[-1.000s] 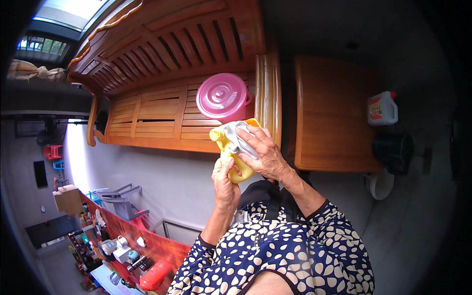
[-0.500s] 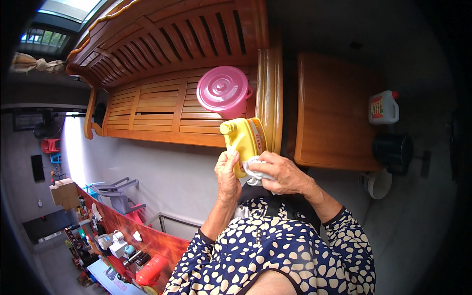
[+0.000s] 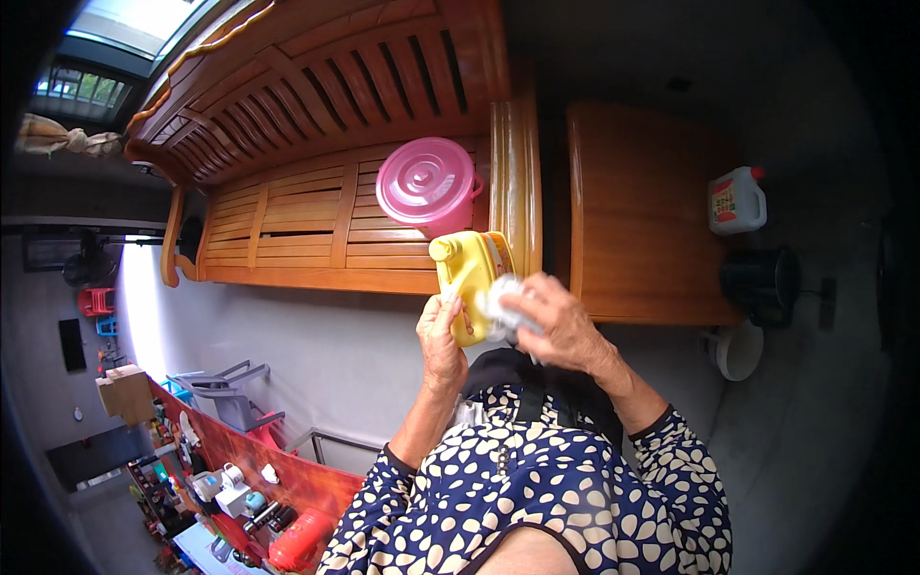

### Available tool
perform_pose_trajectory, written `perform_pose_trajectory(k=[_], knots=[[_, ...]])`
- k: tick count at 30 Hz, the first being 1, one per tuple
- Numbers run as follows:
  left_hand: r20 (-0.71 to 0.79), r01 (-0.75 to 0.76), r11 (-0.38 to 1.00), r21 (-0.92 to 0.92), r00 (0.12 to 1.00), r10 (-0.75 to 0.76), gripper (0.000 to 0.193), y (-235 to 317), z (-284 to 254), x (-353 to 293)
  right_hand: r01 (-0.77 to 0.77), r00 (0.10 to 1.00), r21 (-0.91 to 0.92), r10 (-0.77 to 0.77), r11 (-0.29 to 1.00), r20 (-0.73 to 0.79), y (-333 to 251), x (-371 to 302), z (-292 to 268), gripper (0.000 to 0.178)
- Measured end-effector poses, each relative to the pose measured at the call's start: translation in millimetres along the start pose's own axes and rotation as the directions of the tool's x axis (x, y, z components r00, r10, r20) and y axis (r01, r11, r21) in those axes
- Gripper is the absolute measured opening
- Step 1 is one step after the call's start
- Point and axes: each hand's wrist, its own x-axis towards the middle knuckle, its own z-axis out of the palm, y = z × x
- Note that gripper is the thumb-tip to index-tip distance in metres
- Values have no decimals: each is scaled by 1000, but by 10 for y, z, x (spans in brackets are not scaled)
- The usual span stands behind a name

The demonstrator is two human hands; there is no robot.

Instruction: The person wipes a wooden table surface with a cloth, moving a pink container and a yellow bottle to reach the area. They then wipe the white and yellow bottles individually with the cloth before placing them back on the table. Finally, the person wipes the pink container and places the cloth inside it.

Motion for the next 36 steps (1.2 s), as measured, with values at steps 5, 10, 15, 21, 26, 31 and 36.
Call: perform_pose_trajectory(k=[5,10,15,21,26,31,36], knots=[[18,50,999,-12,999,-50,11,50,66,-54,-76,960,41,85,996,-267,-114,303,145,53],[-75,79,991,-112,993,-88,11,136,185,-81,47,986,85,-32,995,-166,-257,70,312,53],[18,63,994,-88,998,-61,12,15,-25,-64,-63,998,388,59,919,22,-218,-93,208,47],[56,112,988,-111,993,-106,25,25,-54,-91,-130,982,373,172,919,-80,-244,-16,-71,45],[94,143,978,-154,987,-129,47,43,104,-128,-209,949,282,264,936,-171,-405,188,193,51],[158,129,981,-143,982,-106,54,-87,19,-82,-44,986,25,47,999,-159,-423,34,169,51],[189,175,974,-147,971,-146,56,-79,134,-123,73,997,209,-72,975,-14,-342,-137,-22,48]])
